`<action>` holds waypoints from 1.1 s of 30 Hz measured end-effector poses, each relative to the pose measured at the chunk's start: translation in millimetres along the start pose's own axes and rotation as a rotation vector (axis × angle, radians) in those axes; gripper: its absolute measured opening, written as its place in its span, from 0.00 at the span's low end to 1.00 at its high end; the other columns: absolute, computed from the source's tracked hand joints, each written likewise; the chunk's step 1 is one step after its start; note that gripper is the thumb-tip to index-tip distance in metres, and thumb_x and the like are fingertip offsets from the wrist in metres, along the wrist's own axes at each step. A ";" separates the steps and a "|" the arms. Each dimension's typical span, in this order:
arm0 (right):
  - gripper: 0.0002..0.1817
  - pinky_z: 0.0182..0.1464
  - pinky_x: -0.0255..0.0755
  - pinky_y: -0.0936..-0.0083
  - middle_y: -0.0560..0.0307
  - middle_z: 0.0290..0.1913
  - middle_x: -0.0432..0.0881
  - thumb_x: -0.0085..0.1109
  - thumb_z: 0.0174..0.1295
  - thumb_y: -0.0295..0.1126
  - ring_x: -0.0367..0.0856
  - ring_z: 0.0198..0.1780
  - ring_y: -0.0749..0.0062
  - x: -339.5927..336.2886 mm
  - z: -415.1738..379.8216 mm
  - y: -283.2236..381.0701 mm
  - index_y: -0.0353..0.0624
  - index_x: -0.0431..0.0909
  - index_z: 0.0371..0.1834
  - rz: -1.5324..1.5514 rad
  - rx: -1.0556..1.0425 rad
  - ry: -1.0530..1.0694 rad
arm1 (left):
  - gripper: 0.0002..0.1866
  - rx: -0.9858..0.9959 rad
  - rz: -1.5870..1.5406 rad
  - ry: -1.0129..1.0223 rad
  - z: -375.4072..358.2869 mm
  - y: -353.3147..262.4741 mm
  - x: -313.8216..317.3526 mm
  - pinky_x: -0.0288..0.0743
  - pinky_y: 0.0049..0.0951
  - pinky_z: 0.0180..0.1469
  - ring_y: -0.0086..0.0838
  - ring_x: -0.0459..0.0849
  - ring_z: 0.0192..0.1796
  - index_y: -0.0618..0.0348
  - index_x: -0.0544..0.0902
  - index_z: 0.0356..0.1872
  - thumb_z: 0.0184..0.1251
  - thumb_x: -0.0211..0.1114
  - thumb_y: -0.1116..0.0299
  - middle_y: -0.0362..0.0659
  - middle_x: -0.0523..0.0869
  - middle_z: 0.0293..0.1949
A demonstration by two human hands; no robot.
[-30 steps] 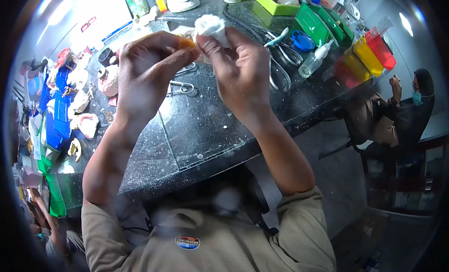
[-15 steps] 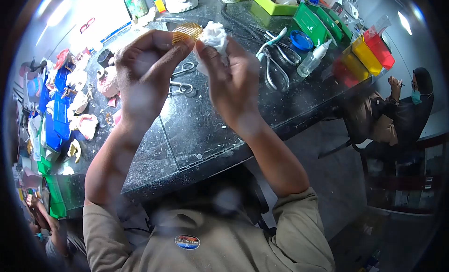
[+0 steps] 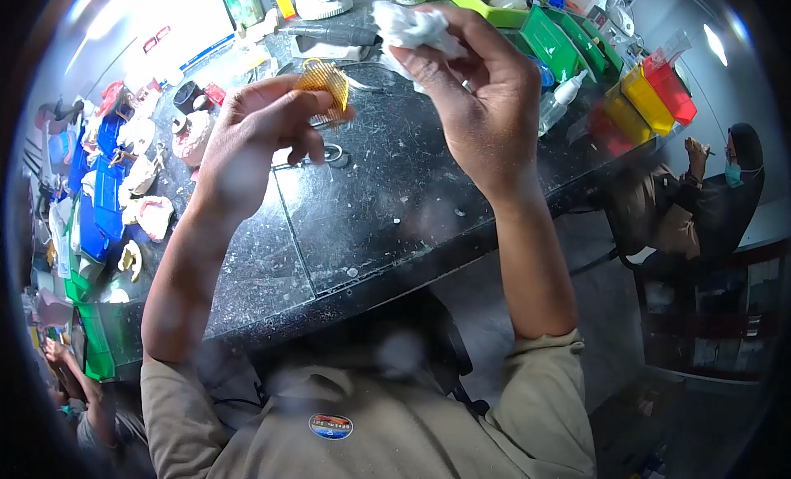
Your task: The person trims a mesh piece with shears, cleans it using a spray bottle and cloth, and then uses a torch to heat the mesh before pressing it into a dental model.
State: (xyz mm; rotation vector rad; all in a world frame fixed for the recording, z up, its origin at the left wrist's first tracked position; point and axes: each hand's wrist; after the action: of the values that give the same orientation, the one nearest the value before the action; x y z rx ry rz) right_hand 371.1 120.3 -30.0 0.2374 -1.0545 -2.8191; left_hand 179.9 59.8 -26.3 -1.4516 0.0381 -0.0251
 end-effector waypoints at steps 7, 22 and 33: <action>0.09 0.33 0.74 0.73 0.58 0.30 0.81 0.62 0.59 0.29 0.82 0.33 0.71 14.8 20.2 8.7 0.39 0.80 0.41 -0.443 -0.330 0.484 | 0.13 0.073 0.201 0.188 -2.9 1.6 -7.7 0.61 0.14 0.21 0.15 0.70 0.17 0.68 0.82 0.37 0.65 0.61 0.65 0.42 0.83 0.24; 0.21 0.45 0.73 0.75 0.54 0.44 0.79 0.61 0.59 0.30 0.78 0.48 0.70 -15.1 -4.1 -46.1 0.47 0.73 0.58 -0.778 -0.100 0.170 | 0.13 -0.024 0.070 -0.014 -18.6 -2.8 -19.2 0.57 0.13 0.20 0.12 0.67 0.18 0.66 0.84 0.34 0.66 0.62 0.64 0.36 0.78 0.18; 0.06 0.32 0.67 0.86 0.62 0.31 0.80 0.59 0.63 0.31 0.75 0.29 0.85 45.6 -12.8 6.9 0.42 0.79 0.39 -0.110 0.037 0.216 | 0.12 0.044 0.113 0.086 -32.3 2.1 -31.5 0.63 0.14 0.23 0.13 0.72 0.22 0.67 0.84 0.37 0.66 0.61 0.66 0.39 0.82 0.22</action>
State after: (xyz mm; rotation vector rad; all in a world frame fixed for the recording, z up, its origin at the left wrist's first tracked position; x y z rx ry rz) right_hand 329.2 99.2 -39.7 0.6057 -1.0757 -2.7893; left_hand 147.0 29.3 -31.8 -1.4014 0.1887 0.0036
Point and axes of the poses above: each hand's wrist, its own z-axis towards the middle knuckle, its own x-axis out of the palm, y = z × x
